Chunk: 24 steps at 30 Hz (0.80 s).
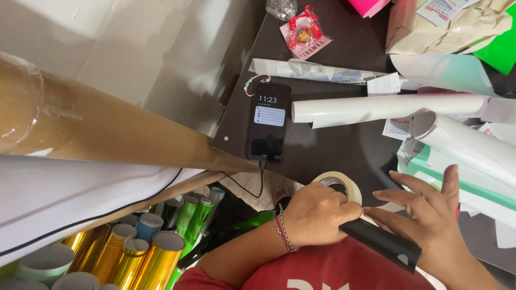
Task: Organizing, cutting, and preparing various vinyl sheets and scraps on a work table
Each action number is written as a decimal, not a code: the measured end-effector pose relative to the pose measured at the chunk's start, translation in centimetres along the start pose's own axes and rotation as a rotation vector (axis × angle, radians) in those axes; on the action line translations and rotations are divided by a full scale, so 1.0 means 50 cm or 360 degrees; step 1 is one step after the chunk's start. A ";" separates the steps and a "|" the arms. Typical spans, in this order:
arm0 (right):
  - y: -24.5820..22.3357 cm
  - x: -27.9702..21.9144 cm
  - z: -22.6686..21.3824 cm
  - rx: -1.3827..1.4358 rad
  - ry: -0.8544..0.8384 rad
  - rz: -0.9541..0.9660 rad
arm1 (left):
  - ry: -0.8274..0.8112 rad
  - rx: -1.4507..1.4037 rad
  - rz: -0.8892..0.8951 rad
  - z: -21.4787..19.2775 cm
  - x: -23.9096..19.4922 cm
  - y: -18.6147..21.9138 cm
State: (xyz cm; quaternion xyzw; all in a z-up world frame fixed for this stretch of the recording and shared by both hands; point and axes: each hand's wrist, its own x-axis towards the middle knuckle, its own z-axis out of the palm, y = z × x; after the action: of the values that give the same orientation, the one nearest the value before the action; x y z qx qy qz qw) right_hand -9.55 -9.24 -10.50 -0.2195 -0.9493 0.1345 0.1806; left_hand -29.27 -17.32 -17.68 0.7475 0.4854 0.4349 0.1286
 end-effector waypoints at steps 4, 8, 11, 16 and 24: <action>0.001 -0.012 0.014 -0.0095 0.0190 -0.0155 | -0.0017 -0.0110 -0.0010 -0.003 -0.002 -0.002; 0.009 -0.042 0.028 -0.0219 0.0345 -0.0275 | 0.0012 -0.0379 -0.0023 -0.015 0.005 0.000; 0.031 -0.095 0.060 -0.0252 0.0484 -0.0223 | -0.0053 -0.0475 -0.0107 -0.018 0.007 -0.002; 0.019 -0.108 0.046 -0.0143 0.0621 -0.0242 | -0.0025 -0.0552 -0.0198 -0.020 0.009 -0.001; -0.024 -0.092 -0.044 0.0044 0.0551 -0.0097 | -0.0038 0.0118 -0.0051 0.013 0.032 -0.050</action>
State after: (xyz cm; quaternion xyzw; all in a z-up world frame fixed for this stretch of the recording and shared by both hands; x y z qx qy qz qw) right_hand -5.27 -12.04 -9.41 -0.2081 -0.9082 0.1023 0.3485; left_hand -30.07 -14.59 -18.73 0.7490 0.5114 0.4056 0.1135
